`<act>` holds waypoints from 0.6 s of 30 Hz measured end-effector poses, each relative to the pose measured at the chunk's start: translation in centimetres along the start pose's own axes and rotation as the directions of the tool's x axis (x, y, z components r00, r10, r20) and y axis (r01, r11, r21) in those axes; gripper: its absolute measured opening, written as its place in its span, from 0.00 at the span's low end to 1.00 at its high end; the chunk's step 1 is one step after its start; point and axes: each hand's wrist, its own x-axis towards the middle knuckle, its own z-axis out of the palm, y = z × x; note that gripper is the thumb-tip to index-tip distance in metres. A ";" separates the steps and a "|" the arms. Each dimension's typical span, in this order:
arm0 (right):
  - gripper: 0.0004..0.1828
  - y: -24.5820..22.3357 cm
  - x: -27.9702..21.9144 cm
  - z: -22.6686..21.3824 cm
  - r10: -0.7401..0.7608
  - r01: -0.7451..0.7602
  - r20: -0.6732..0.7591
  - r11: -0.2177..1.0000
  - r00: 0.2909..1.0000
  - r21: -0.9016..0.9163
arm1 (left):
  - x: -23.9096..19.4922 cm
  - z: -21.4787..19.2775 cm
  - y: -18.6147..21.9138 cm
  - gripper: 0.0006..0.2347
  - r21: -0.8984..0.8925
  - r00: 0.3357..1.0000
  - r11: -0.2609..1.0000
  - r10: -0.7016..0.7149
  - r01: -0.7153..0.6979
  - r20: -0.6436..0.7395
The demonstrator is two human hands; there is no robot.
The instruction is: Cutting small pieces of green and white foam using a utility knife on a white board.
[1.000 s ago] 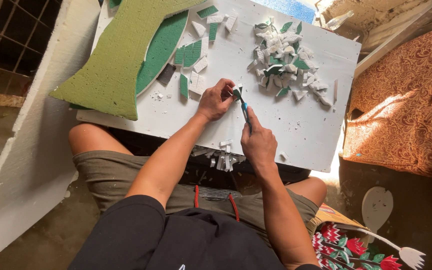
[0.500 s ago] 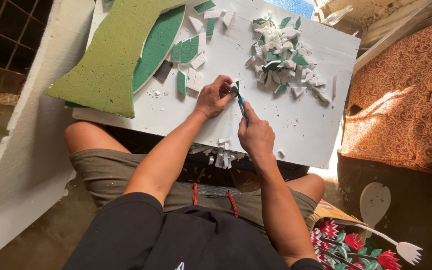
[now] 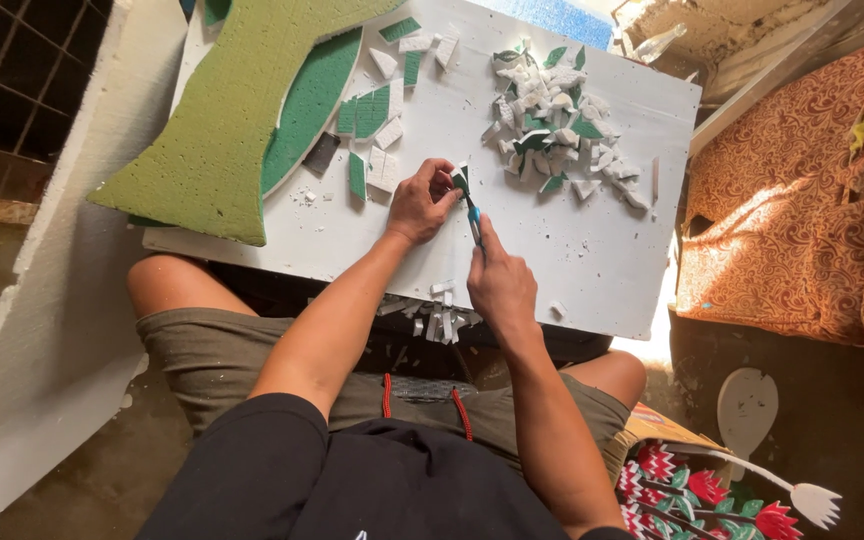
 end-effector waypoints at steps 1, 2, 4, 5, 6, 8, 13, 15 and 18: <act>0.29 -0.1 -0.9 -0.5 -0.005 0.005 -0.001 1.000 1.000 0.000 | 0.2 0.0 0.0 0.14 0.001 1.000 1.000 0.002 -0.002 -0.004; 0.29 -0.1 -1.8 -1.0 0.020 -0.017 -0.024 0.995 1.000 0.095 | 0.1 0.0 0.0 0.14 -0.005 1.000 1.000 -0.001 0.001 -0.004; 0.28 1.0 -2.0 -1.0 0.046 -0.037 -0.042 0.982 0.998 0.187 | 0.3 -0.1 -0.2 0.14 -0.012 1.000 1.000 -0.008 0.008 -0.006; 0.24 2.1 -1.2 -0.4 0.065 -0.039 -0.072 0.948 0.995 0.315 | 0.5 -0.2 -0.2 0.14 0.000 1.000 1.000 -0.005 0.005 0.009; 0.20 3.4 -0.7 0.1 0.095 -0.042 -0.099 0.898 0.991 0.437 | 0.5 -0.1 -0.3 0.14 0.010 1.000 1.000 -0.003 0.003 0.030; 0.15 5.9 3.0 3.2 0.107 0.002 -0.142 0.790 0.984 0.613 | 0.4 -0.4 0.1 0.15 -0.001 0.997 0.999 -0.040 0.040 0.068; 0.13 6.2 9.0 6.9 0.084 0.083 -0.134 0.451 0.987 0.889 | 0.7 -1.2 0.9 0.16 -0.034 0.978 0.990 -0.128 0.136 0.164; 0.13 6.4 10.9 8.5 0.131 0.028 -0.080 0.360 0.988 0.933 | 0.7 -1.6 1.6 0.17 -0.028 0.965 0.985 -0.164 0.173 0.203; 0.14 6.5 11.5 8.8 0.208 0.010 -0.087 0.347 0.974 0.938 | 0.7 -1.8 2.4 0.16 -0.020 0.944 0.975 -0.210 0.222 0.255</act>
